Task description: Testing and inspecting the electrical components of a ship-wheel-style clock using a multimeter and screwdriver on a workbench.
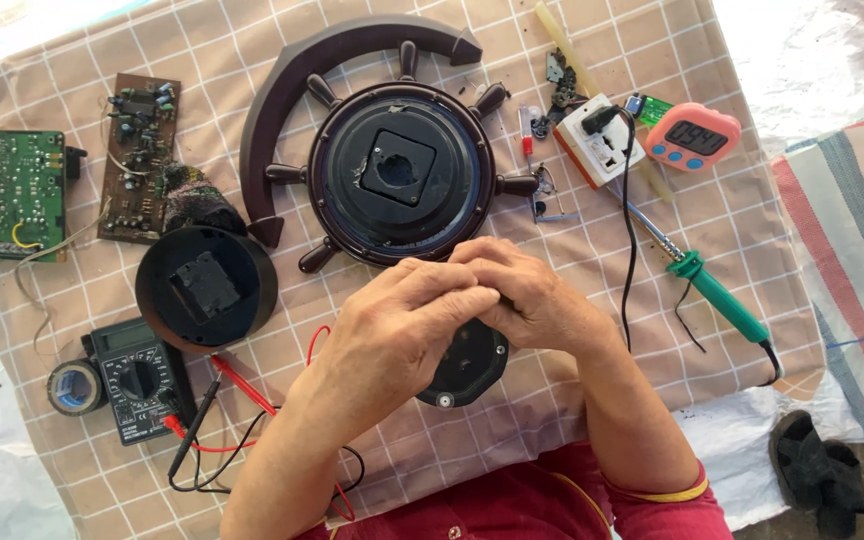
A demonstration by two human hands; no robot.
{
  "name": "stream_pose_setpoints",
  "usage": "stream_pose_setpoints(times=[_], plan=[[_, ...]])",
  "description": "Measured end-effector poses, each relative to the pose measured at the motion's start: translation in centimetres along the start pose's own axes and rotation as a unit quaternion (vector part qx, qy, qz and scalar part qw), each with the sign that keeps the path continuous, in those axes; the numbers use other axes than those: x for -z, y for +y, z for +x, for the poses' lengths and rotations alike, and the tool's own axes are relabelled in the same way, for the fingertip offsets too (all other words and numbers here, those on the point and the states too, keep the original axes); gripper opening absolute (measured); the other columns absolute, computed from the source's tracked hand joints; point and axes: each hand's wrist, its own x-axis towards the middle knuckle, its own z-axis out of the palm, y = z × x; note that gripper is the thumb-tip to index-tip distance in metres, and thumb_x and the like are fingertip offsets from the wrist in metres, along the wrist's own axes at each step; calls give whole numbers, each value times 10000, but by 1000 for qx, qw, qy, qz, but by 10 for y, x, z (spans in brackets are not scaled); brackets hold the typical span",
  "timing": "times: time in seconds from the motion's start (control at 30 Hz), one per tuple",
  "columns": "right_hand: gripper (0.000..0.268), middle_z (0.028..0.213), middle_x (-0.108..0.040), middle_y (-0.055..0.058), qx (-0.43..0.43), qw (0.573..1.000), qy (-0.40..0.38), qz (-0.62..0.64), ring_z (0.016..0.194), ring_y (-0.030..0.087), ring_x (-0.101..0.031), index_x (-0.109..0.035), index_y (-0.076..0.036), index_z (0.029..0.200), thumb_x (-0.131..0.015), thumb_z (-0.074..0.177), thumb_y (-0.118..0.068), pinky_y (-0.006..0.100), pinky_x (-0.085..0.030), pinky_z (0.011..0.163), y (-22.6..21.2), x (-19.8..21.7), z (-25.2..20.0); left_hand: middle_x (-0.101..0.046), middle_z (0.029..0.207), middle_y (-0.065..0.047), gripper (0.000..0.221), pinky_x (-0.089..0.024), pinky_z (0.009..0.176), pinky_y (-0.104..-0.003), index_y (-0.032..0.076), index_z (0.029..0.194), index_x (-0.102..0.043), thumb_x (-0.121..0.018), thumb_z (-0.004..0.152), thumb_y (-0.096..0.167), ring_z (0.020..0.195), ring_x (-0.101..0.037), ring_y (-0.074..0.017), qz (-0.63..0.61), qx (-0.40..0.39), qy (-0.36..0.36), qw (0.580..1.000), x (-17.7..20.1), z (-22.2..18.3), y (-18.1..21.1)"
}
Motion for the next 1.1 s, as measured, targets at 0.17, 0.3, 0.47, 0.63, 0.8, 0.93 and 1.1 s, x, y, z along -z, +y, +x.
stream_pose_setpoints(times=[0.17, 0.3, 0.47, 0.63, 0.8, 0.93, 1.1], plan=[[192, 930, -520, 113, 10, 998, -40, -45, 859, 247, -526, -495, -38, 908, -394, 888, -200, 351, -420, 776, 0, 3, -2, -533, 932, -99, 103, -469, 676, -292, 43, 908, -567, -573, 813, 2, 800, -552, -219, 9, -18, -15, 1000, 3, 0, 3], [241, 987, -509, 100, 6, 997, -71, -25, 896, 229, -518, -508, -61, 959, -357, 909, -242, 349, -412, 820, -7, 7, 1, -520, 903, -65, 175, -472, 708, -292, 85, 923, -589, -519, 819, -39, 812, -537, -214, 27, -30, -31, 999, 7, 2, 6], [196, 983, -521, 142, 21, 998, -44, -41, 905, 265, -530, -501, -17, 988, -393, 880, -141, 362, -432, 812, 1, 0, -3, -567, 1021, -103, 162, -465, 753, -341, 25, 981, -544, -528, 828, -25, 842, -547, -261, 8, -35, -24, 999, 5, -1, 1], [207, 918, -532, 125, 23, 997, -41, -56, 875, 247, -526, -466, -29, 873, -441, 876, -235, 332, -444, 741, -1, 2, -1, -479, 871, -72, 145, -473, 650, -273, 83, 980, -591, -577, 838, 58, 756, -535, -189, -15, 8, 10, 1000, 1, -2, 0], [263, 1034, -517, 147, 37, 998, -48, -25, 970, 268, -526, -476, -11, 1124, -406, 880, -82, 365, -451, 847, 3, 3, -5, -540, 1007, -78, 209, -465, 741, -317, 43, 999, -564, -531, 816, -52, 799, -508, -235, 24, -40, -14, 999, 2, -1, 0], [183, 878, -527, 89, 24, 998, -44, -28, 887, 242, -512, -476, -20, 896, -401, 898, -187, 350, -451, 761, 1, 3, -1, -535, 1032, -134, 176, -471, 812, -359, 25, 1005, -550, -551, 829, 12, 946, -552, -284, 1, -34, -3, 999, 1, -1, 1], [233, 1005, -526, 128, -10, 997, -70, -20, 952, 248, -522, -498, -38, 998, -401, 887, -218, 358, -438, 813, -4, 7, -1, -476, 854, -56, 181, -461, 684, -303, 87, 936, -577, -520, 826, -44, 766, -500, -213, 6, -22, -12, 1000, 1, -1, 1]])
